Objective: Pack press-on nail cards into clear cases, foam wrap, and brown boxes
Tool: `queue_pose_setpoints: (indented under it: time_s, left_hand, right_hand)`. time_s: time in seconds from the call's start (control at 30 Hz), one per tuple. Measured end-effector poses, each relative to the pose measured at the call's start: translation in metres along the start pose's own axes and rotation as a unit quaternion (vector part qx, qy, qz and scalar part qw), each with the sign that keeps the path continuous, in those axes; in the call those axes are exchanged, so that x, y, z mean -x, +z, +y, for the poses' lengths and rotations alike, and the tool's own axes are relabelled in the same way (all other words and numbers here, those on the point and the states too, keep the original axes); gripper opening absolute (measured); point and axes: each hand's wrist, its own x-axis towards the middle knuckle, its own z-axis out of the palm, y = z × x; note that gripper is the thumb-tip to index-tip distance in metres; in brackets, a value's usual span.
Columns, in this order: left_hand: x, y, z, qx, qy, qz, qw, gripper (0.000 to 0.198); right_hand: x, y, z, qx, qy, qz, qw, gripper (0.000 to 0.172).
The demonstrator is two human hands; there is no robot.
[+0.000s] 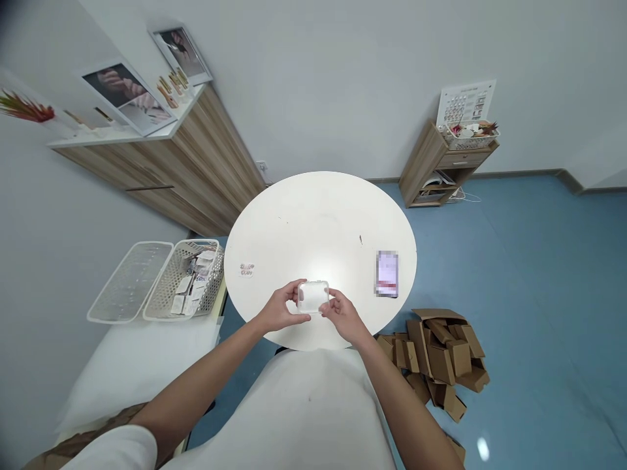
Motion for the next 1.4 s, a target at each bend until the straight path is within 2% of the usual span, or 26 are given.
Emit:
queue_pose_setpoints:
  time_s: [0.1, 0.13, 0.17, 0.23, 0.3, 0.37, 0.47, 0.8, 1.0, 1.4]
  left_hand:
    - [0.0, 0.0, 0.003, 0.025, 0.0, -0.004, 1.0, 0.067]
    - [0.0, 0.001, 0.003, 0.034, -0.005, -0.009, 0.999, 0.068]
    - [0.001, 0.002, 0.003, 0.043, -0.012, -0.017, 0.999, 0.069]
    - [0.004, 0.004, 0.003, 0.06, -0.03, -0.034, 0.997, 0.071]
    - [0.006, 0.008, 0.002, 0.082, -0.05, -0.043, 0.994, 0.075]
    - [0.008, 0.011, 0.002, 0.111, -0.064, -0.042, 0.991, 0.083]
    - [0.009, 0.014, 0.002, 0.139, -0.068, -0.037, 0.987, 0.088]
    - [0.013, 0.018, 0.013, 0.147, -0.052, -0.031, 0.987, 0.076]
    - [0.01, 0.021, 0.015, 0.166, -0.049, -0.026, 0.985, 0.075]
    - [0.014, 0.023, 0.023, 0.167, -0.04, -0.025, 0.985, 0.075]
  right_hand:
    - [0.007, -0.003, -0.003, 0.116, -0.065, 0.0, 0.991, 0.092]
    - [0.009, -0.004, -0.005, 0.153, -0.087, -0.011, 0.984, 0.096]
    - [0.01, -0.006, -0.005, 0.181, -0.105, -0.025, 0.978, 0.095]
    - [0.011, -0.008, -0.006, 0.208, -0.13, -0.041, 0.969, 0.08]
    - [0.011, -0.009, -0.005, 0.212, -0.147, -0.033, 0.966, 0.065]
    - [0.01, -0.011, -0.004, 0.212, -0.162, -0.012, 0.964, 0.059]
    - [0.009, -0.014, -0.006, 0.221, -0.182, 0.006, 0.958, 0.058]
    - [-0.001, -0.025, -0.006, 0.303, -0.289, -0.003, 0.908, 0.056]
    - [-0.005, -0.027, -0.006, 0.301, -0.303, 0.001, 0.904, 0.054]
    - [0.003, -0.029, -0.008, 0.321, -0.323, -0.005, 0.89, 0.051]
